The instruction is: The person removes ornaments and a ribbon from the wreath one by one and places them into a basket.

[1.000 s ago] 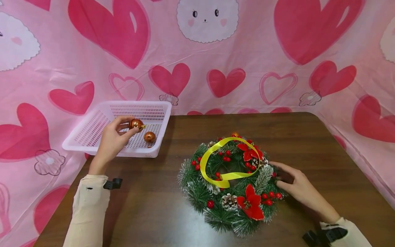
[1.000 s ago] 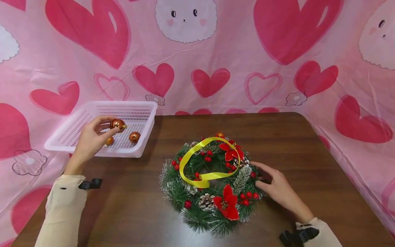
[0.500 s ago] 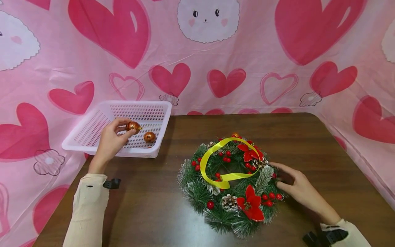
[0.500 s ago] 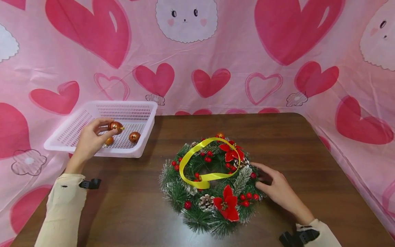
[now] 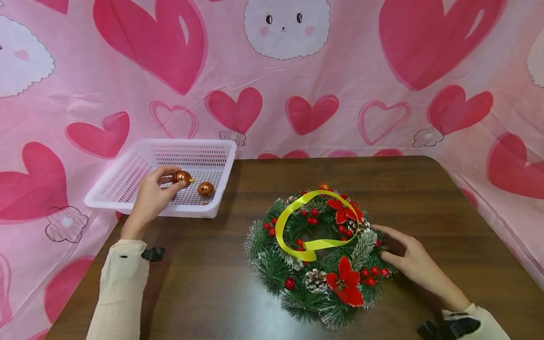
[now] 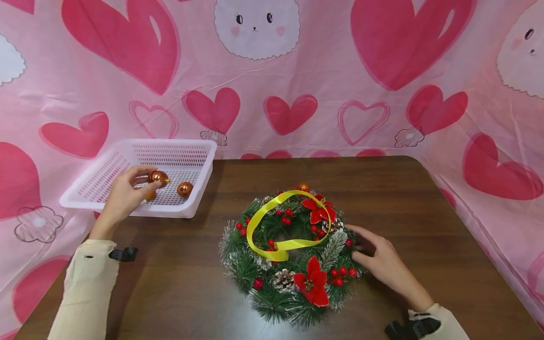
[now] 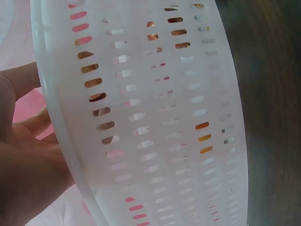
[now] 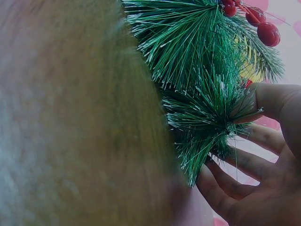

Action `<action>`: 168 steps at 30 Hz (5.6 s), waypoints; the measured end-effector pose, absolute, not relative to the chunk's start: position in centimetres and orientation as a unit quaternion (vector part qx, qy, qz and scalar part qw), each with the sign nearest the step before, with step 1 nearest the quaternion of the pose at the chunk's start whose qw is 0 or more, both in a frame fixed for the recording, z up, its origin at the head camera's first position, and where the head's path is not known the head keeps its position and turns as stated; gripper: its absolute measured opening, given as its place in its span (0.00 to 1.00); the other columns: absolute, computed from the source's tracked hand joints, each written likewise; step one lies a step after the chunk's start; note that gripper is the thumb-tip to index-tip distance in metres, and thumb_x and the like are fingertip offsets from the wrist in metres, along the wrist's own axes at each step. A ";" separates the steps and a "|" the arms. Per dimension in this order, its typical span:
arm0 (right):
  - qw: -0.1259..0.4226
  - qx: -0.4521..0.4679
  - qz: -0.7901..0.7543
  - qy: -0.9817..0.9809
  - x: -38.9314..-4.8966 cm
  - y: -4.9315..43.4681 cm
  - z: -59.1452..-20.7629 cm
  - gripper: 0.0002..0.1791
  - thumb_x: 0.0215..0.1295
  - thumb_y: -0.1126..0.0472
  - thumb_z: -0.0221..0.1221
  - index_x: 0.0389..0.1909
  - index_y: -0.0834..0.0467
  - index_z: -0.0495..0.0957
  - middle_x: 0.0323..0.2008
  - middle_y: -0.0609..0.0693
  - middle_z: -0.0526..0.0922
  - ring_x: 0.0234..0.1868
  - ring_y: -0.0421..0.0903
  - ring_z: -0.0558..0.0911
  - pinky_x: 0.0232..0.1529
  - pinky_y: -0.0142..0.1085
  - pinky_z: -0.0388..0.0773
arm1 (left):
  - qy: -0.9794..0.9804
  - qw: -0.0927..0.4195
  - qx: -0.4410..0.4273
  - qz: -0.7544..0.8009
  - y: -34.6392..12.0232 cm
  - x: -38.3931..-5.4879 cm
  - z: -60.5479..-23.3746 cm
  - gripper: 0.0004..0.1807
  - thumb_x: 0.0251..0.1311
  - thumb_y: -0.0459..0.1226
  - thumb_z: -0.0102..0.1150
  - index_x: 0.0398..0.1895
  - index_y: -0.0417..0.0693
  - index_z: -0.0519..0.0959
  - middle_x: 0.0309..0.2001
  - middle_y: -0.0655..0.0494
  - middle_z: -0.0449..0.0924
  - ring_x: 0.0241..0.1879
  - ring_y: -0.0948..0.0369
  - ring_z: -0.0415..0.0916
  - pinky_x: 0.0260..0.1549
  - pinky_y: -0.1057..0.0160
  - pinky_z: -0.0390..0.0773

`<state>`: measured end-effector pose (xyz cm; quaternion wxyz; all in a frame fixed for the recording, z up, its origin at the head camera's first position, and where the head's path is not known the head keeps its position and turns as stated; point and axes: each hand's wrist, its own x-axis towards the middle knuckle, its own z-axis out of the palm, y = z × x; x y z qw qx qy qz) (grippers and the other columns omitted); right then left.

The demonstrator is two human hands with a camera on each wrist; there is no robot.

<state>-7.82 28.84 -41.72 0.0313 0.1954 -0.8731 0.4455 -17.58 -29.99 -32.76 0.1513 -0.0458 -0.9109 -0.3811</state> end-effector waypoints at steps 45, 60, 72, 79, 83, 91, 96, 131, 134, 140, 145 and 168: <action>0.034 0.193 0.416 -0.888 -7.8 28.6 -41.6 0.32 0.60 0.72 0.65 0.67 0.56 0.73 0.60 0.55 0.77 0.47 0.35 0.81 0.44 0.25 0.78 | -0.904 0.150 -0.111 -0.384 -27.8 -16.4 -31.0 0.19 0.64 0.35 0.64 0.57 0.38 0.78 0.52 0.38 0.81 0.53 0.48 0.79 0.51 0.54 0.80; 0.027 0.211 0.439 -0.873 -8.4 29.2 -41.5 0.31 0.61 0.73 0.62 0.67 0.59 0.71 0.61 0.30 0.71 0.49 0.32 0.80 0.44 0.25 0.78 | -0.891 0.162 -0.165 -0.390 -24.8 -15.8 -30.3 0.16 0.63 0.33 0.64 0.54 0.39 0.79 0.50 0.43 0.83 0.52 0.50 0.80 0.46 0.72 0.79; 0.033 0.220 0.405 -0.887 -9.0 29.6 -41.3 0.32 0.60 0.73 0.63 0.67 0.57 0.72 0.60 0.59 0.77 0.51 0.30 0.78 0.45 0.26 0.77 | -0.885 0.141 -0.188 -0.401 -22.2 -15.4 -30.1 0.17 0.63 0.31 0.64 0.55 0.39 0.79 0.50 0.43 0.83 0.50 0.52 0.81 0.47 0.58 0.83; 0.024 0.228 0.410 -0.883 -9.5 29.9 -41.2 0.31 0.61 0.75 0.61 0.66 0.59 0.72 0.60 0.60 0.77 0.50 0.34 0.80 0.46 0.26 0.78 | -0.884 0.128 -0.208 -0.398 -20.3 -15.7 -29.5 0.17 0.64 0.33 0.64 0.55 0.41 0.78 0.50 0.48 0.83 0.50 0.53 0.80 0.47 0.48 0.82; 0.026 0.229 0.409 -0.883 -9.7 30.0 -41.3 0.30 0.61 0.74 0.61 0.66 0.58 0.73 0.59 0.48 0.77 0.49 0.35 0.80 0.47 0.26 0.77 | -0.882 0.129 -0.222 -0.395 -19.6 -16.0 -29.5 0.17 0.63 0.34 0.64 0.55 0.43 0.79 0.51 0.49 0.83 0.50 0.54 0.80 0.46 0.49 0.82; 0.035 0.232 0.393 -0.889 -9.9 30.0 -41.1 0.30 0.61 0.73 0.62 0.66 0.56 0.74 0.58 0.52 0.79 0.51 0.32 0.78 0.50 0.23 0.74 | -0.874 0.108 -0.242 -0.407 -17.6 -17.2 -29.5 0.16 0.63 0.32 0.64 0.54 0.45 0.79 0.49 0.51 0.83 0.48 0.57 0.80 0.48 0.49 0.81; 0.031 0.228 0.388 -0.892 -10.4 30.0 -41.0 0.30 0.62 0.71 0.62 0.66 0.53 0.74 0.59 0.54 0.79 0.56 0.25 0.72 0.53 0.20 0.67 | -0.872 0.097 -0.252 -0.408 -16.4 -18.2 -29.7 0.15 0.64 0.35 0.65 0.54 0.47 0.79 0.48 0.53 0.84 0.47 0.59 0.81 0.48 0.54 0.81; -0.092 0.294 0.422 -0.853 -15.1 30.5 -40.1 0.32 0.59 0.79 0.55 0.66 0.59 0.73 0.62 0.59 0.76 0.57 0.32 0.76 0.51 0.30 0.78 | -0.821 -0.039 -0.270 -0.502 -11.1 -23.8 -34.2 0.15 0.67 0.34 0.60 0.55 0.43 0.78 0.52 0.47 0.82 0.54 0.54 0.79 0.51 0.55 0.81; -0.098 0.298 0.419 -0.852 -15.4 30.4 -39.9 0.32 0.60 0.78 0.55 0.66 0.59 0.73 0.63 0.59 0.76 0.58 0.31 0.75 0.51 0.30 0.78 | -0.805 -0.059 -0.266 -0.527 -10.9 -23.9 -34.8 0.15 0.68 0.33 0.59 0.56 0.42 0.77 0.53 0.45 0.81 0.54 0.51 0.79 0.50 0.48 0.81; -0.101 0.307 0.417 -0.850 -15.4 30.3 -39.8 0.32 0.59 0.78 0.56 0.66 0.60 0.73 0.61 0.58 0.77 0.52 0.35 0.77 0.46 0.32 0.77 | -0.800 -0.072 -0.278 -0.527 -10.2 -24.2 -36.4 0.15 0.68 0.35 0.59 0.56 0.44 0.77 0.54 0.47 0.80 0.56 0.51 0.77 0.53 0.46 0.79; -0.116 0.302 0.430 -0.843 -15.5 30.3 -39.6 0.31 0.60 0.78 0.55 0.66 0.61 0.73 0.56 0.56 0.79 0.43 0.42 0.76 0.32 0.35 0.74 | -0.812 -0.081 -0.278 -0.506 -9.4 -24.1 -37.1 0.15 0.69 0.37 0.59 0.56 0.46 0.77 0.55 0.49 0.80 0.57 0.55 0.77 0.58 0.53 0.76; -0.131 0.287 0.434 -0.844 -15.7 30.2 -39.9 0.30 0.61 0.77 0.55 0.66 0.60 0.74 0.47 0.53 0.78 0.36 0.44 0.74 0.26 0.37 0.72 | -0.782 -0.196 -0.291 -0.515 -8.6 -24.1 -39.4 0.20 0.68 0.32 0.58 0.61 0.33 0.74 0.52 0.43 0.81 0.48 0.49 0.81 0.47 0.50 0.82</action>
